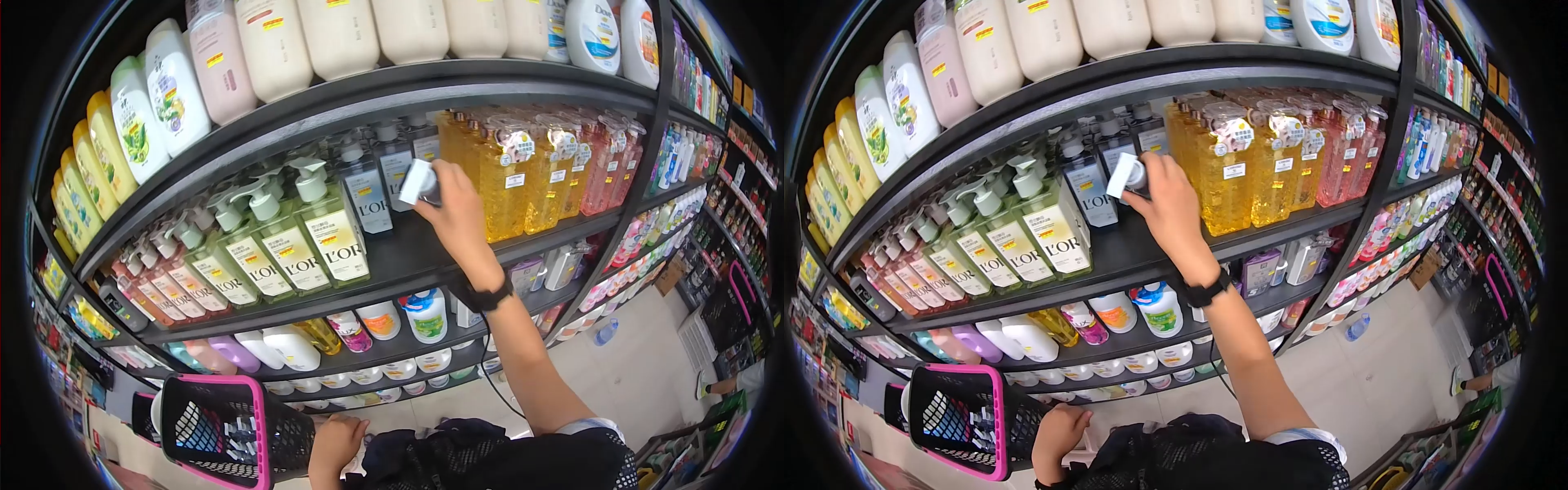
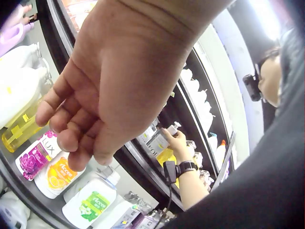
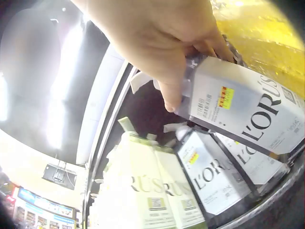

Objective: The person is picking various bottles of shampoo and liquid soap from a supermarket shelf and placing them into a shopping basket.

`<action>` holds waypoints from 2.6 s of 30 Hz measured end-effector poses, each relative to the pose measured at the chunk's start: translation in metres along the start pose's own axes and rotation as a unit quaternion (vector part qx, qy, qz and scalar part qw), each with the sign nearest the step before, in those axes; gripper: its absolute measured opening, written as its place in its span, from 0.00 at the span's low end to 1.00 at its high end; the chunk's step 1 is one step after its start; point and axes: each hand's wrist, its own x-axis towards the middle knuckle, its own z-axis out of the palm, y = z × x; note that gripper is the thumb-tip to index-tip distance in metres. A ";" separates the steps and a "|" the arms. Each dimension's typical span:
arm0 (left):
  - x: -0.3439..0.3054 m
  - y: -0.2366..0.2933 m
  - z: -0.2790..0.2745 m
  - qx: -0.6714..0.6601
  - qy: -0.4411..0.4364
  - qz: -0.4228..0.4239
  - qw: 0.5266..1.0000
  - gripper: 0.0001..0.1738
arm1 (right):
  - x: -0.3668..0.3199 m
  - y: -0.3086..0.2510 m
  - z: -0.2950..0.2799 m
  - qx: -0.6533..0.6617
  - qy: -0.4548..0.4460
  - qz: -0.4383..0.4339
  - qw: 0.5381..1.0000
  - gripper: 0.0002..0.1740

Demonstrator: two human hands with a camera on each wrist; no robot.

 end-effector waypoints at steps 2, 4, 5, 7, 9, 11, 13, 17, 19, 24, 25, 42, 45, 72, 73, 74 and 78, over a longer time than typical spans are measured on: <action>-0.001 -0.005 -0.003 -0.025 0.017 0.016 0.999 0.17 | -0.008 -0.026 -0.019 0.006 0.033 -0.006 0.999 0.31; 0.001 -0.005 -0.014 -0.044 0.036 0.016 0.998 0.16 | -0.018 -0.055 -0.037 0.062 0.084 0.013 0.994 0.32; 0.003 -0.006 -0.022 -0.059 0.053 0.019 0.997 0.14 | -0.025 -0.067 -0.043 0.108 0.073 0.035 0.991 0.32; 0.004 -0.007 -0.039 -0.081 0.087 0.023 0.993 0.12 | -0.039 -0.090 -0.050 0.214 0.035 0.093 0.972 0.32; 0.007 -0.007 -0.059 -0.138 0.178 0.055 0.973 0.06 | -0.051 -0.110 -0.044 0.342 -0.034 0.138 0.929 0.33; 0.001 -0.016 -0.080 -0.210 0.200 0.057 0.955 0.16 | -0.058 -0.139 -0.029 0.489 -0.133 0.197 0.839 0.35; -0.009 -0.025 -0.095 -0.263 0.244 0.060 0.932 0.33 | -0.075 -0.163 -0.002 0.519 -0.233 0.225 0.791 0.37; -0.032 -0.044 -0.124 -0.273 0.313 0.046 0.908 0.52 | -0.106 -0.218 0.060 0.442 -0.411 0.072 0.794 0.41; -0.046 -0.063 -0.132 -0.234 0.324 0.008 0.917 0.49 | -0.118 -0.254 0.086 0.475 -0.431 0.025 0.767 0.41; -0.077 -0.116 -0.170 -0.148 0.261 -0.114 0.947 0.42 | -0.141 -0.306 0.153 0.512 -0.450 0.035 0.731 0.46; -0.081 -0.127 -0.174 -0.130 0.279 -0.126 0.943 0.42 | -0.144 -0.313 0.163 0.528 -0.462 0.048 0.711 0.45; -0.183 -0.388 -0.064 -0.047 0.059 -0.324 0.943 0.36 | -0.255 -0.204 0.211 0.334 -0.505 0.417 0.678 0.09; -0.186 -0.421 -0.009 -0.104 -0.092 -0.122 0.983 0.35 | -0.267 -0.193 0.207 0.313 -0.486 0.447 0.683 0.09; -0.209 -0.522 0.178 -0.199 -0.217 -0.021 0.955 0.26 | -0.368 -0.169 0.135 0.205 -0.480 0.565 0.639 0.09; -0.206 -0.516 0.169 -0.155 -0.266 -0.048 0.950 0.23 | -0.375 -0.164 0.135 0.205 -0.483 0.560 0.641 0.09; -0.201 -0.504 0.155 -0.250 -0.205 -0.044 0.945 0.22 | -0.378 -0.162 0.135 0.203 -0.484 0.556 0.644 0.10; -0.208 -0.515 0.147 -0.149 -0.277 -0.047 0.948 0.21 | -0.374 -0.160 0.140 0.218 -0.469 0.514 0.685 0.09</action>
